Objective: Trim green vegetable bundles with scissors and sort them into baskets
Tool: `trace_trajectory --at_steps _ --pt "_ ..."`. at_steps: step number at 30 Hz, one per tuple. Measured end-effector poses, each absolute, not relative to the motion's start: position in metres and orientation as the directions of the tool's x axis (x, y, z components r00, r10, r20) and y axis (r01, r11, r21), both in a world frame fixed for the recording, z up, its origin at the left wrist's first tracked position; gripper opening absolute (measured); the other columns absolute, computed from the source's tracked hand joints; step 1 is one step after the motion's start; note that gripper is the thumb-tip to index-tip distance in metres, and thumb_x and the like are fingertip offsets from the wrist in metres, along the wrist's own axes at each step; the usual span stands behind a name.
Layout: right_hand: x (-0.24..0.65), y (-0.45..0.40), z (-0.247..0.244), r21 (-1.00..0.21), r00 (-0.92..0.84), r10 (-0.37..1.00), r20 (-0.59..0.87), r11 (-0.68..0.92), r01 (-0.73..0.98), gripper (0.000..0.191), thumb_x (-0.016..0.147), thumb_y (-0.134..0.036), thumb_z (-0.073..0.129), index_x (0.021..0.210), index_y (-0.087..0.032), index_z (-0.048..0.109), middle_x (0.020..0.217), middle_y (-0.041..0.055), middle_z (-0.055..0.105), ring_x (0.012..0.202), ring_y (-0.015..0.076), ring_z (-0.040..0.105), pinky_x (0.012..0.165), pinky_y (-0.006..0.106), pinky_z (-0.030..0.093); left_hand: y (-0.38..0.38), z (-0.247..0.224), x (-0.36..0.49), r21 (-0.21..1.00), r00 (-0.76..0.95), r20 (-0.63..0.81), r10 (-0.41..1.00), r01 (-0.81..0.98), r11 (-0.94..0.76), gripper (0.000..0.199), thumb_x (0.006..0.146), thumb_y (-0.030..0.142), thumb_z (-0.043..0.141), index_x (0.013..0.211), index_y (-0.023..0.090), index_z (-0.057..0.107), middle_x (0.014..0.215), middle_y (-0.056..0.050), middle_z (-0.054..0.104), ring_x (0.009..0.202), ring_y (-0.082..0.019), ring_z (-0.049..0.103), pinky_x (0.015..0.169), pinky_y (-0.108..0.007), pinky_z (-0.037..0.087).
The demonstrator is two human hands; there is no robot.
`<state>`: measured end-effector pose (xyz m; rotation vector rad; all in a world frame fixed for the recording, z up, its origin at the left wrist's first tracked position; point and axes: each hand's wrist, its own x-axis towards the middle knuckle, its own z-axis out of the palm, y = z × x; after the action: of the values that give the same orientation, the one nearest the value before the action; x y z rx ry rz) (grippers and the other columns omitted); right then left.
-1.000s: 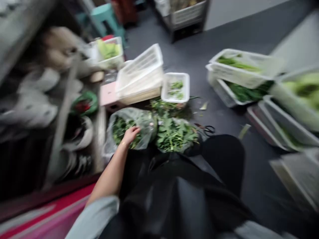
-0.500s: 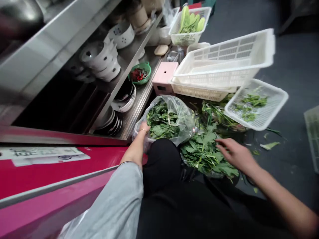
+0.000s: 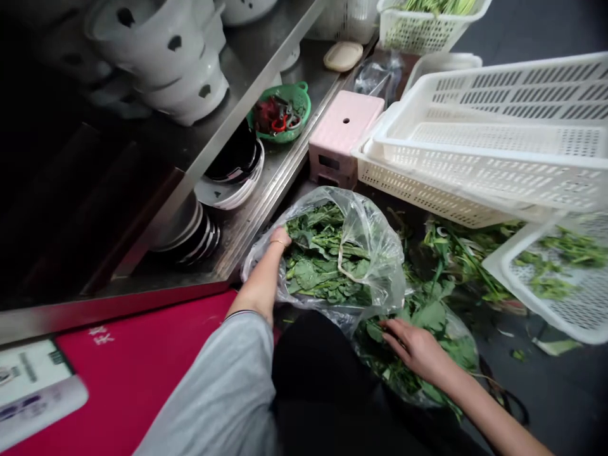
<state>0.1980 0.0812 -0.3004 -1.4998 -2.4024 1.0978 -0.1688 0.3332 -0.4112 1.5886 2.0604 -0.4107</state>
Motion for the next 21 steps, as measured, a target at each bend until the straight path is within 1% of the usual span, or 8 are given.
trace_trajectory --at_steps 4,6,10,12,13,15,17,21 --pt "0.193 0.078 -0.321 -0.650 -0.498 0.800 -0.336 0.186 0.737 0.032 0.098 -0.034 0.035 0.106 -0.020 0.062 0.097 0.0097 0.069 0.081 0.0186 0.068 0.072 0.030 0.054 0.345 -0.417 -0.161 0.128 0.066 -0.380 0.922 0.992 -0.018 0.098 0.064 0.014 0.071 0.149 0.015 0.023 0.150 -0.020 0.035 0.134 -0.032 0.040 0.108 -0.042 0.037" --pt "0.177 0.083 -0.317 -0.635 -0.527 0.776 -0.347 0.220 0.741 0.031 0.097 -0.032 0.035 0.106 -0.020 0.062 0.093 0.0093 0.068 0.079 0.0179 0.067 0.071 0.028 0.053 0.356 -0.419 -0.157 0.208 0.228 -0.357 0.906 0.965 -0.161 0.104 0.061 0.019 0.075 0.150 0.015 0.020 0.152 -0.018 0.031 0.137 -0.031 0.036 0.111 -0.040 0.034" --pt "0.155 0.087 -0.302 -0.649 -0.581 0.723 -0.375 0.242 0.721 0.031 0.098 -0.031 0.035 0.109 -0.019 0.061 0.095 0.0083 0.066 0.084 0.0161 0.065 0.076 0.026 0.050 0.361 -0.421 -0.153 0.331 0.258 -0.408 0.876 0.936 -0.122 0.083 0.058 0.029 0.079 0.132 0.012 0.047 0.131 -0.014 0.058 0.119 -0.028 0.055 0.101 -0.032 0.044" --pt "0.165 0.080 -0.307 -0.627 -0.532 0.731 -0.427 0.185 0.756 0.030 0.098 -0.032 0.037 0.113 -0.018 0.059 0.102 0.0092 0.065 0.091 0.0166 0.063 0.081 0.026 0.048 0.351 -0.426 -0.149 0.353 0.290 -0.396 0.871 0.924 -0.147 0.070 0.066 0.033 0.074 0.127 0.009 0.048 0.123 -0.016 0.061 0.113 -0.029 0.059 0.098 -0.035 0.047" --pt "0.176 0.073 -0.316 -0.557 -0.455 0.750 -0.480 0.140 0.818 0.031 0.098 -0.031 0.036 0.113 -0.017 0.059 0.104 0.0106 0.064 0.094 0.0176 0.062 0.083 0.027 0.047 0.345 -0.429 -0.146 0.346 0.283 -0.372 0.884 0.926 -0.151 0.067 0.070 0.035 0.071 0.127 0.010 0.047 0.124 -0.017 0.060 0.115 -0.030 0.058 0.098 -0.037 0.046" --pt "0.207 0.050 -0.338 -0.341 -0.289 0.730 -0.619 0.082 0.937 0.032 0.096 -0.032 0.041 0.115 -0.013 0.057 0.109 0.0146 0.061 0.100 0.0217 0.060 0.085 0.030 0.047 0.335 -0.435 -0.141 0.314 0.273 -0.346 0.898 0.935 -0.163 0.055 0.074 0.035 0.067 0.122 0.014 0.048 0.124 -0.016 0.060 0.118 -0.031 0.056 0.101 -0.040 0.045" --pt "0.246 0.019 -0.362 -0.155 -0.154 0.658 -0.737 0.057 0.986 0.037 0.091 -0.032 0.048 0.121 -0.011 0.054 0.117 0.0182 0.057 0.105 0.0267 0.058 0.087 0.035 0.046 0.329 -0.435 -0.140 0.173 0.222 -0.348 0.911 0.970 -0.170 0.044 0.074 0.032 0.065 0.113 0.018 0.050 0.123 -0.009 0.061 0.120 -0.029 0.055 0.102 -0.041 0.046" --pt "0.317 -0.046 -0.388 0.006 0.054 0.552 -0.832 -0.088 0.996 0.056 0.086 -0.028 0.055 0.137 -0.011 0.043 0.125 0.0245 0.053 0.101 0.0328 0.062 0.082 0.043 0.048 0.336 -0.392 -0.149 -0.184 0.104 -0.544 0.832 0.953 -0.239 0.038 0.072 0.047 0.065 0.092 0.018 0.051 0.111 -0.003 0.063 0.115 -0.032 0.058 0.090 -0.047 0.053"
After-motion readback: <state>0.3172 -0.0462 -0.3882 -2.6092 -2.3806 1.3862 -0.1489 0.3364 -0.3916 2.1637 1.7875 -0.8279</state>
